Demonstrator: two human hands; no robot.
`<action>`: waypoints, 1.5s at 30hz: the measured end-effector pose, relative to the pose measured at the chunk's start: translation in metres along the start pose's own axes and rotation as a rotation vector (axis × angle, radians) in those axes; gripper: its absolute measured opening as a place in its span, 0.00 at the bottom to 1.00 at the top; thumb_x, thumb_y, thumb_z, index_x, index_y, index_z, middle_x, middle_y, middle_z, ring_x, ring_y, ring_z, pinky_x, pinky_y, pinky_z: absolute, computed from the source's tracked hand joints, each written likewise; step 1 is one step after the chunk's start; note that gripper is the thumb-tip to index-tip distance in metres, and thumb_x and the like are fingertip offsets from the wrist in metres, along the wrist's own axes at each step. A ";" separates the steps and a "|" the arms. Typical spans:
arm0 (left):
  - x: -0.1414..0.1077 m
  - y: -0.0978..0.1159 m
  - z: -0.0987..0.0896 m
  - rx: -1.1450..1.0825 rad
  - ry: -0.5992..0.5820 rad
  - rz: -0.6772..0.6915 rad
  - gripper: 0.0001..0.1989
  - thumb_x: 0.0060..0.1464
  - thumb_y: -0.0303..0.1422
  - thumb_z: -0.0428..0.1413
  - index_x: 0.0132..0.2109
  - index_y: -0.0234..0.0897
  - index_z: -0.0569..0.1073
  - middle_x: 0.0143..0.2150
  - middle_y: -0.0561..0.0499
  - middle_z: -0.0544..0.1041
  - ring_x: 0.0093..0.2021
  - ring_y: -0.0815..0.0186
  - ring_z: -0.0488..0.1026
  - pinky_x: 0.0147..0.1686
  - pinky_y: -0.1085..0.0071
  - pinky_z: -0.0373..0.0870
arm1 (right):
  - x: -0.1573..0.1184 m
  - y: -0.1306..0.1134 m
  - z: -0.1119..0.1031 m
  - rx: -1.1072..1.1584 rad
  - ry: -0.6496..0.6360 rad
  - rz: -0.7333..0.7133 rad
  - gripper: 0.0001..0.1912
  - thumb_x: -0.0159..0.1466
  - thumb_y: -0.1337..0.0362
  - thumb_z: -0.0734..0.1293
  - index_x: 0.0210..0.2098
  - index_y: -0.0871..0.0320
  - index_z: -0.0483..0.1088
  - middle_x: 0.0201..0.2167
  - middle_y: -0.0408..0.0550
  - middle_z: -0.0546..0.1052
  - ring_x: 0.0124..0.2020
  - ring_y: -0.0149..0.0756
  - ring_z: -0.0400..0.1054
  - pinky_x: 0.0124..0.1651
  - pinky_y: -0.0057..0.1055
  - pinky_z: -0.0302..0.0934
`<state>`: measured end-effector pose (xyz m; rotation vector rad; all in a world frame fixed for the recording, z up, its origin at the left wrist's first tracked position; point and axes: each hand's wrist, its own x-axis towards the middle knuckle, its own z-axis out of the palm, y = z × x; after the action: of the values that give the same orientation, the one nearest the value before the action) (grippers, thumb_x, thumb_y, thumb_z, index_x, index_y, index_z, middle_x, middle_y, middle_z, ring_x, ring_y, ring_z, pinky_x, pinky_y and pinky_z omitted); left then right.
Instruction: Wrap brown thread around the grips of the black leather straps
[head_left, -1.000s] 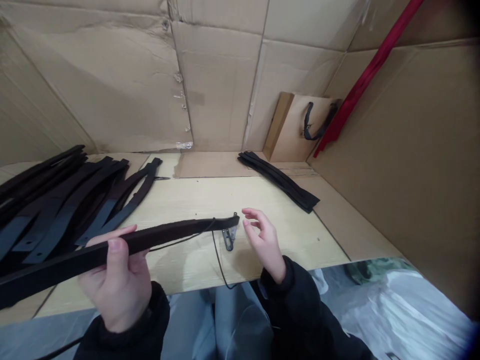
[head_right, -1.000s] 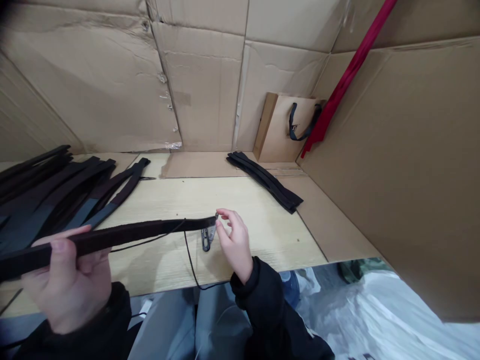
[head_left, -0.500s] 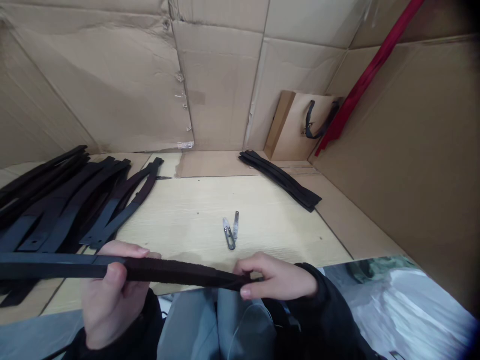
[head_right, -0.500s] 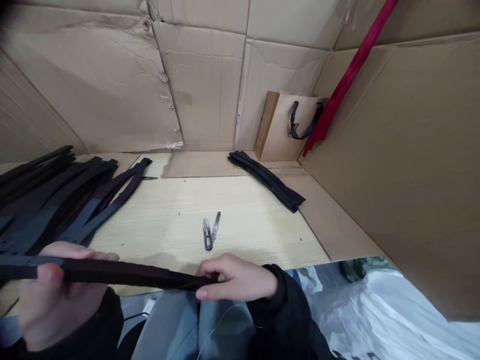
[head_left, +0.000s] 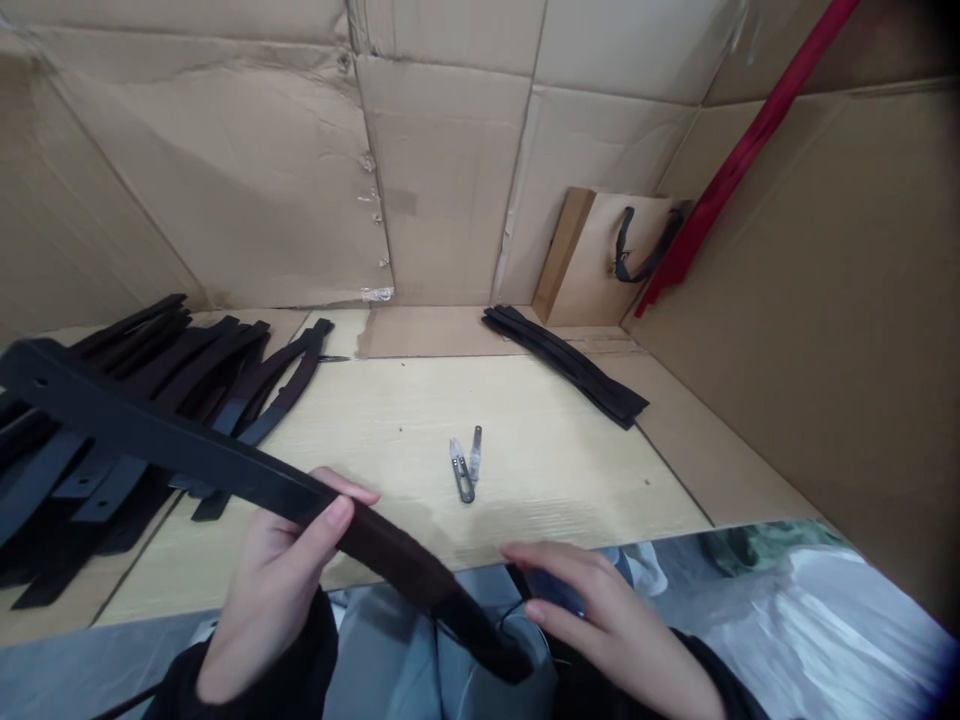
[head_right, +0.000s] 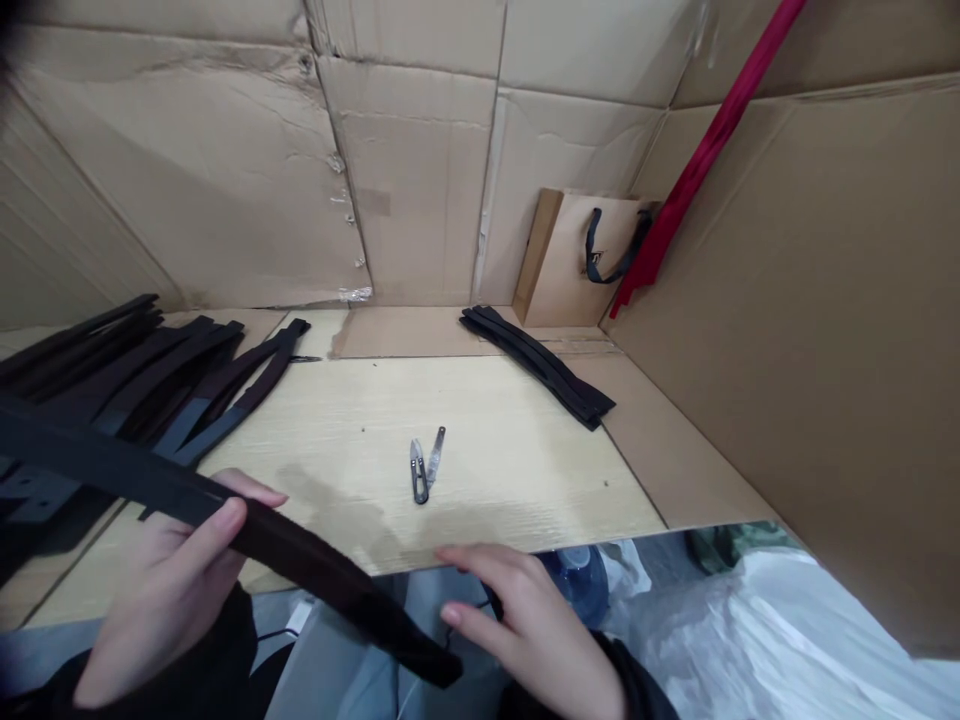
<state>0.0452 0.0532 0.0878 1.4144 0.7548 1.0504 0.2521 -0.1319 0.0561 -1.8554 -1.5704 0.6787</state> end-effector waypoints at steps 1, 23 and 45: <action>0.000 0.000 0.006 -0.031 -0.001 -0.014 0.11 0.45 0.42 0.61 0.28 0.38 0.78 0.22 0.50 0.71 0.22 0.72 0.66 0.18 0.78 0.63 | 0.003 -0.007 0.004 -0.025 0.075 -0.021 0.23 0.64 0.51 0.61 0.55 0.53 0.67 0.51 0.49 0.74 0.51 0.39 0.70 0.52 0.36 0.65; 0.110 0.025 0.050 -0.453 0.065 0.226 0.14 0.52 0.41 0.57 0.30 0.33 0.72 0.14 0.60 0.54 0.17 0.79 0.52 0.19 0.79 0.55 | 0.110 -0.001 -0.054 -0.463 0.402 0.065 0.17 0.60 0.52 0.65 0.45 0.54 0.70 0.31 0.45 0.78 0.29 0.40 0.72 0.32 0.33 0.59; 0.143 0.000 0.061 -0.455 0.172 0.086 0.09 0.49 0.34 0.59 0.39 0.38 0.70 0.17 0.62 0.55 0.15 0.80 0.51 0.17 0.82 0.51 | 0.150 -0.002 -0.014 -0.798 0.730 -0.094 0.21 0.65 0.65 0.61 0.57 0.56 0.65 0.46 0.56 0.75 0.43 0.50 0.68 0.50 0.49 0.56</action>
<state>0.1566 0.1580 0.1162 0.9817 0.5335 1.3263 0.2859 0.0143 0.0671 -2.1598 -1.4737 -0.7297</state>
